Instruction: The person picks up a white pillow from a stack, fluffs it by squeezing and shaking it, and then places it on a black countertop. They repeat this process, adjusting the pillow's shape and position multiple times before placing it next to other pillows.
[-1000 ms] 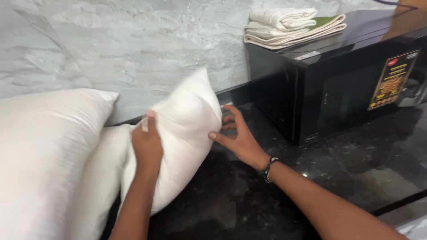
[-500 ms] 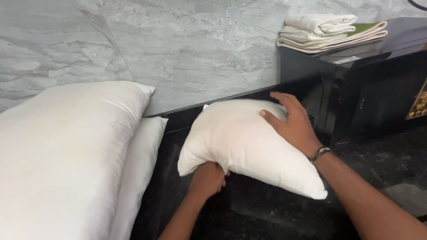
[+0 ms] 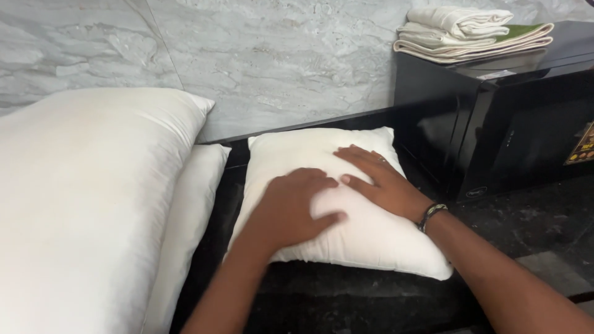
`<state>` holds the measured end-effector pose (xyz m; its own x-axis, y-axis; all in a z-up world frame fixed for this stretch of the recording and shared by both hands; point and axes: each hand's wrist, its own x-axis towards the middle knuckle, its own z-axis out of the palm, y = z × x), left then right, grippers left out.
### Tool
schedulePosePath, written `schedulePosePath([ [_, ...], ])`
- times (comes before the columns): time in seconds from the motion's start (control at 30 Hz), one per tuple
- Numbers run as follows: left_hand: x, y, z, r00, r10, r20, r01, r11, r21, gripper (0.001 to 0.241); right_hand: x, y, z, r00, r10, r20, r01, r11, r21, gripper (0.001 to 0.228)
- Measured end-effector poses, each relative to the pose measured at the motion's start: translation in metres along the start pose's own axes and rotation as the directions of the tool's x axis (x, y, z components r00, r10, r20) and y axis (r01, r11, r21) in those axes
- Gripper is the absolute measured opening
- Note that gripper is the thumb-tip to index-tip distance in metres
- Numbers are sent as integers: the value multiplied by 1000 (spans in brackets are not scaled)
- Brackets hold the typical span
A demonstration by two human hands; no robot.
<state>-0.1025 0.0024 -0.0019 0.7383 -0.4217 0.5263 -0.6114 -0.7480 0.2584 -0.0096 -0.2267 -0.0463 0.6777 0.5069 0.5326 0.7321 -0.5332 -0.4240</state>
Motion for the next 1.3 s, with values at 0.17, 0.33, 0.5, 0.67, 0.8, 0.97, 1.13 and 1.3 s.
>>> schedulePosePath([
  [0.17, -4, -15, 34, 999, 16, 31, -21, 986, 164, 87, -1, 17, 4, 961, 192, -200, -166, 976, 140, 52],
  [0.33, 8, -31, 42, 991, -130, 28, 124, 979, 163, 86, -2, 25, -3, 892, 340, -298, -292, 936, 196, 50],
  [0.5, 29, -47, 50, 966, -259, -5, 253, 942, 221, 78, -1, -30, -28, 976, 95, -196, -50, 974, 221, 48],
  [0.67, 50, -53, 38, 926, -356, 123, 346, 934, 93, 67, 13, -28, 3, 997, -80, 8, 79, 971, -226, 59],
  [0.8, 63, -95, 59, 966, -259, 4, 257, 959, -115, 53, 50, -30, -12, 923, 321, 210, -264, 929, -259, 62],
  [0.97, 73, -123, 89, 966, -36, -257, 58, 995, 76, 49, 81, 13, 18, 954, 243, 175, -178, 930, -323, 61],
  [1.13, 86, -129, 81, 936, 46, -349, -18, 996, 84, 36, 95, 21, 34, 997, 43, -63, -61, 943, -326, 43],
  [1.3, 121, -155, 95, 843, 215, -492, -95, 962, 258, 13, 126, 57, 53, 948, -102, -301, -40, 900, -433, 33],
])
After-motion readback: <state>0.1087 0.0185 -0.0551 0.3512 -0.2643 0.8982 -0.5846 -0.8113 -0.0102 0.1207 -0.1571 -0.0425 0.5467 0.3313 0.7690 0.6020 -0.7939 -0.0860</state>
